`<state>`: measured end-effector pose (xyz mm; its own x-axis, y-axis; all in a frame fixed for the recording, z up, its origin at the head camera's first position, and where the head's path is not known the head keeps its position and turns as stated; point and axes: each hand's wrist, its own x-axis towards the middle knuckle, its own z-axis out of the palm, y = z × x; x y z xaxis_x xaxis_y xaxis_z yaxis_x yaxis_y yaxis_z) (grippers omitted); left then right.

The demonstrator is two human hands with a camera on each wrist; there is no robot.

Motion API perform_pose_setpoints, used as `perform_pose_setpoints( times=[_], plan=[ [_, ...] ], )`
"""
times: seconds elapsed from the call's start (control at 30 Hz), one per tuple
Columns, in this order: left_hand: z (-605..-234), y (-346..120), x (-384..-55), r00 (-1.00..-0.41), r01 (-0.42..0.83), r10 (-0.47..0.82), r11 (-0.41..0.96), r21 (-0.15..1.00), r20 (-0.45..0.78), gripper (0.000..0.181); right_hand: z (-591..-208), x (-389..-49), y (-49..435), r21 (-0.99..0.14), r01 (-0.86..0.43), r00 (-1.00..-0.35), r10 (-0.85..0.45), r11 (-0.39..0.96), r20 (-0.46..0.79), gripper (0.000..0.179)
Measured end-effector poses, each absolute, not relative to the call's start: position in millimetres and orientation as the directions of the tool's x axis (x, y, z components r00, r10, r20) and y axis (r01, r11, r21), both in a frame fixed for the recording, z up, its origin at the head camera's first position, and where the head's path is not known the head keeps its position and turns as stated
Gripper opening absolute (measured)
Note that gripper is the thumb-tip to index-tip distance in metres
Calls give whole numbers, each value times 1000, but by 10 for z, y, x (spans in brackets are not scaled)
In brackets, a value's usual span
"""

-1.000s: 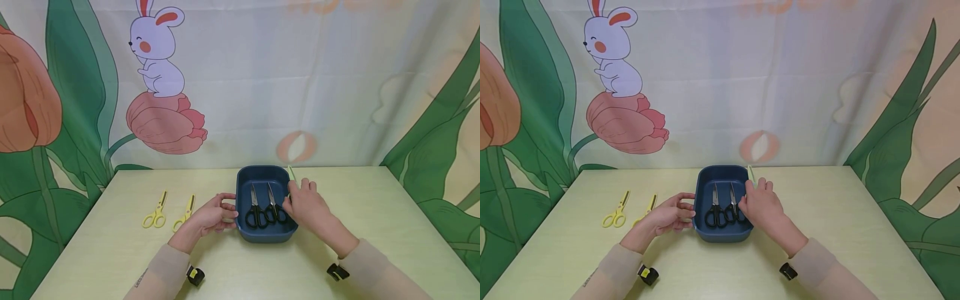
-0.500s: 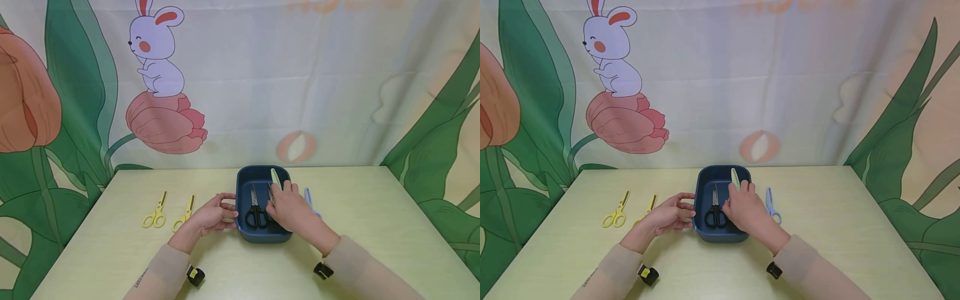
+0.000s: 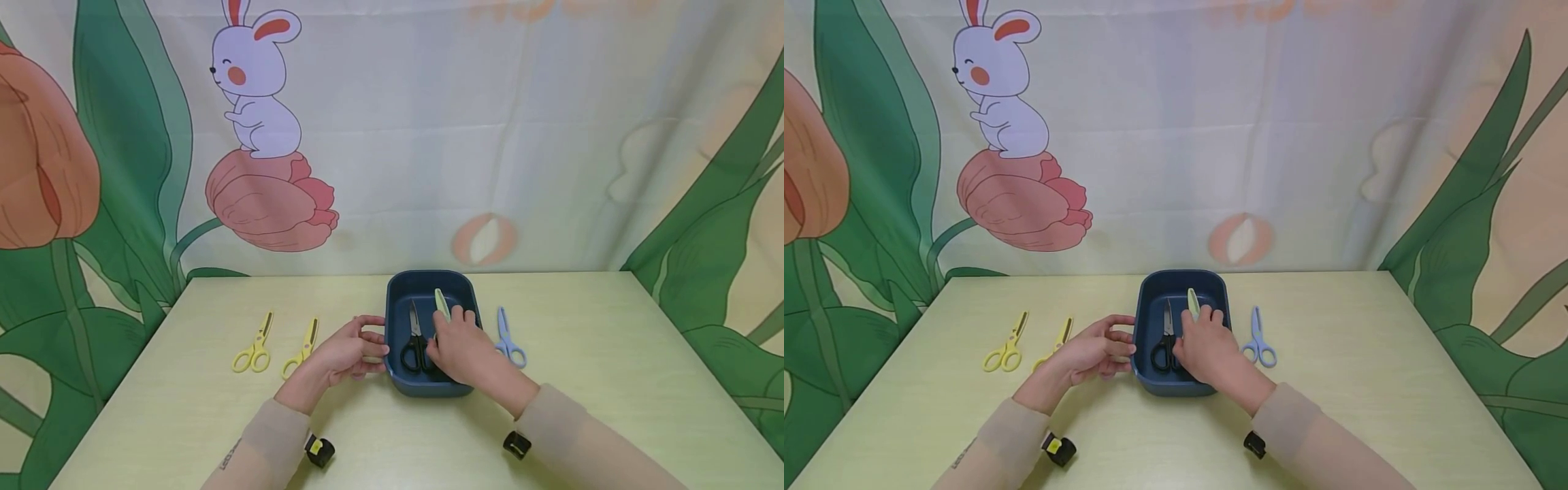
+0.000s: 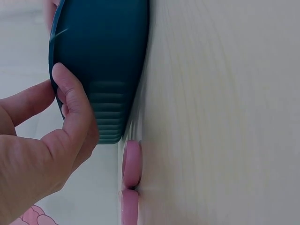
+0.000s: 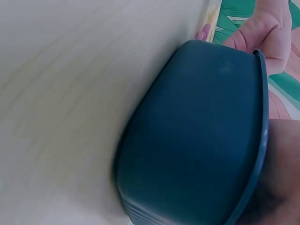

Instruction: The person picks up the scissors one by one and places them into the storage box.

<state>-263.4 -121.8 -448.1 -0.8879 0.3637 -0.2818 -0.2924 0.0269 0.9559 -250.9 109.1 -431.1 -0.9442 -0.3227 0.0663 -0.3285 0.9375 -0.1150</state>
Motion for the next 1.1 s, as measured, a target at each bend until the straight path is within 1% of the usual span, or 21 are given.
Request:
perform_pose_setpoints(
  times=[0.23, 0.47, 0.77, 0.9, 1.1],
  plan=[
    [-4473, -1217, -2632, -887, -297, 361, 31, 955, -287, 61, -4374, -2528, 1061, -100, -318, -948, -318, 943, 13, 36],
    [-4465, -1220, -2623, -889, -292, 356, 42, 955, -288, 61, -4422, -2563, 1053, -117, -318, -945, -324, 941, -38, 34],
    [-4464, -1216, -2620, -890, -293, 352, 42, 955, -289, 61, -4453, -2603, 1026, -119, -288, -945, -302, 950, -127, 40],
    [-4463, -1217, -2618, -889, -293, 355, 41, 955, -288, 61, -4457, -2599, 1023, -89, -300, -943, -309, 950, -122, 40],
    [-4457, -1214, -2615, -889, -294, 354, 43, 955, -289, 61, -4433, -2578, 1031, -55, -325, -942, -328, 944, -76, 48]
  ],
)
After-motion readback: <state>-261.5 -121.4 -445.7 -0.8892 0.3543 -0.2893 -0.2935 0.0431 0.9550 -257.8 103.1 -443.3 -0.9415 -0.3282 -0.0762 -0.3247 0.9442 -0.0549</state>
